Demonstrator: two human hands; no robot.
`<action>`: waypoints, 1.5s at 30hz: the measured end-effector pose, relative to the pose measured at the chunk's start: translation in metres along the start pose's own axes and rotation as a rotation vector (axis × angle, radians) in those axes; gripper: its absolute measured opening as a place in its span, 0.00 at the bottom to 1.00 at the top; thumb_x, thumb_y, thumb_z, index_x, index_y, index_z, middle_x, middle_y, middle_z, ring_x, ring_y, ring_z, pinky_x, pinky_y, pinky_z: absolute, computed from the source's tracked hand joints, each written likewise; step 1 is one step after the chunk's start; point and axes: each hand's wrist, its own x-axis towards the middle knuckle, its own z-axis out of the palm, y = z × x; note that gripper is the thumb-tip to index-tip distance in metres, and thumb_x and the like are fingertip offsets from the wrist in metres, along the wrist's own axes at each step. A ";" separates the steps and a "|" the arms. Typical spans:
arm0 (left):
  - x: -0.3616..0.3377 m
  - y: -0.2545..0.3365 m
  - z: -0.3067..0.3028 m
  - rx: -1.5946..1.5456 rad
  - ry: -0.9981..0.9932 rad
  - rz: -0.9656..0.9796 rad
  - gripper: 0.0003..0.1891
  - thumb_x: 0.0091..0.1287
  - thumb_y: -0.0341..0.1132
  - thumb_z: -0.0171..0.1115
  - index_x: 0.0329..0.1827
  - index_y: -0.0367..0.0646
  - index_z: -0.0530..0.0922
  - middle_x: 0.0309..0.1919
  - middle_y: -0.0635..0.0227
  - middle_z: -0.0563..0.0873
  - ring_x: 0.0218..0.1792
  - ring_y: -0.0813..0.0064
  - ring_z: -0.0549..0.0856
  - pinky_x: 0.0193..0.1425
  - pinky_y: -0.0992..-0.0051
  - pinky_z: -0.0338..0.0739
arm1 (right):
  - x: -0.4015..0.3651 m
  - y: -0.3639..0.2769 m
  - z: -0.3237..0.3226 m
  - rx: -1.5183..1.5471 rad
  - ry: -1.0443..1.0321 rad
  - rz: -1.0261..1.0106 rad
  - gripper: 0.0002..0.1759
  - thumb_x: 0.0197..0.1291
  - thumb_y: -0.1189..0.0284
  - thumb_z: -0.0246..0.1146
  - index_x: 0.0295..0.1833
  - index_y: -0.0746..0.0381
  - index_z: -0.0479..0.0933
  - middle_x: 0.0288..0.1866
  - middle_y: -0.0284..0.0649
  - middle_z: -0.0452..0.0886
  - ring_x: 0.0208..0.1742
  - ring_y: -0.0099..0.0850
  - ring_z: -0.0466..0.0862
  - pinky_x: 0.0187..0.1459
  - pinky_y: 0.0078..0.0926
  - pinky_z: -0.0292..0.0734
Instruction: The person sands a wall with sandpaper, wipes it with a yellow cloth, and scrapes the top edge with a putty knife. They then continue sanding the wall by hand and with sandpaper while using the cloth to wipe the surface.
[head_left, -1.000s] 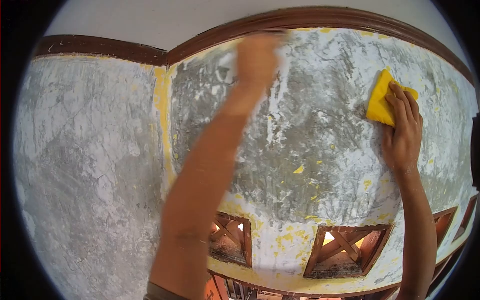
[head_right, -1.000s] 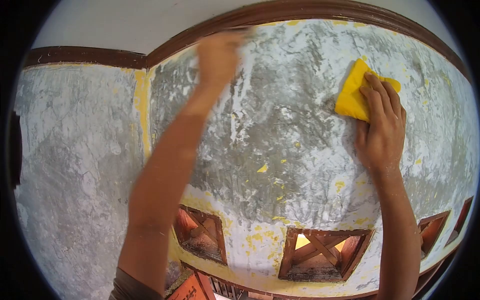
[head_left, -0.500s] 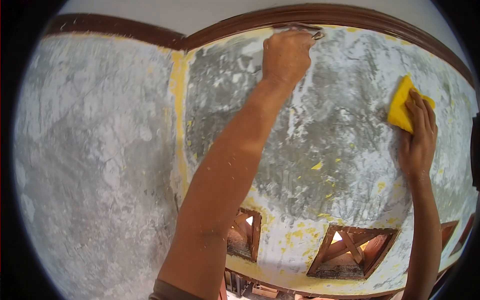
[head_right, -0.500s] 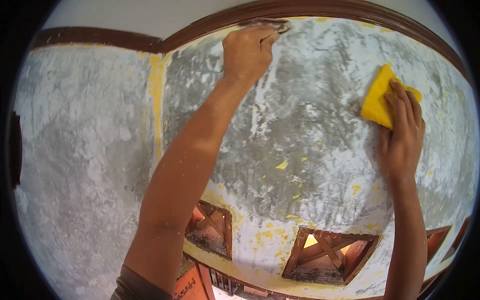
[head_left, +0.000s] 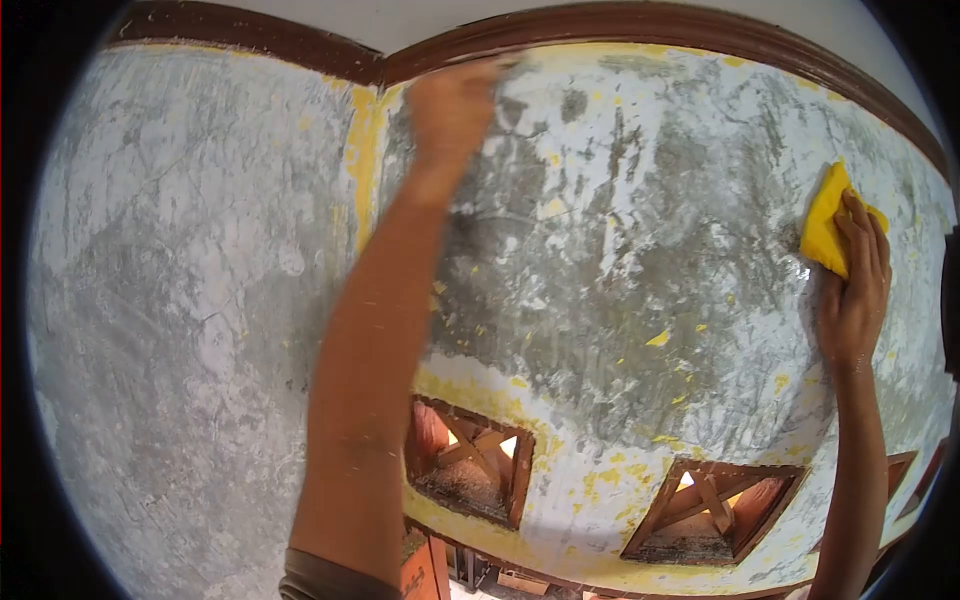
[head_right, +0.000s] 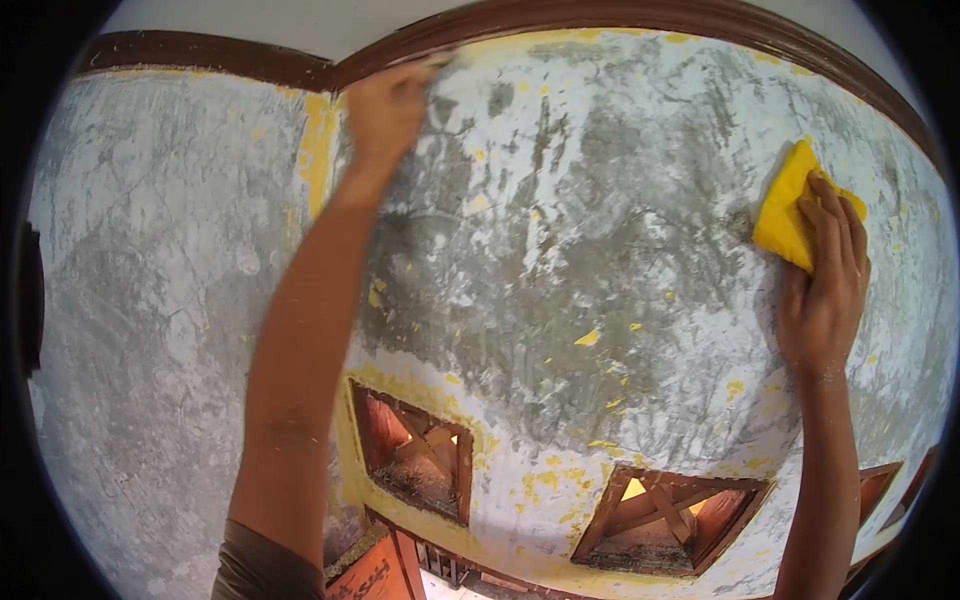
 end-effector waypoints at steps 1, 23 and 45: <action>0.003 -0.020 -0.014 -0.015 -0.018 -0.038 0.06 0.63 0.31 0.67 0.39 0.46 0.91 0.28 0.54 0.88 0.25 0.59 0.87 0.32 0.65 0.79 | -0.001 0.001 -0.001 -0.007 0.003 -0.005 0.30 0.48 0.87 0.54 0.60 0.64 0.76 0.72 0.43 0.76 0.76 0.48 0.70 0.75 0.45 0.63; -0.002 0.047 0.019 -0.041 0.011 0.136 0.12 0.56 0.25 0.65 0.40 0.50 0.91 0.32 0.60 0.92 0.30 0.65 0.90 0.38 0.66 0.85 | -0.003 -0.002 0.001 0.058 0.004 0.019 0.28 0.49 0.86 0.56 0.59 0.64 0.76 0.72 0.43 0.76 0.75 0.49 0.71 0.75 0.46 0.62; -0.012 0.017 -0.006 -0.062 -0.056 -0.110 0.08 0.64 0.26 0.64 0.39 0.43 0.91 0.34 0.58 0.91 0.34 0.62 0.90 0.42 0.69 0.84 | -0.005 0.001 0.001 -0.006 -0.003 0.049 0.27 0.52 0.86 0.56 0.61 0.63 0.76 0.73 0.43 0.75 0.76 0.49 0.69 0.76 0.45 0.62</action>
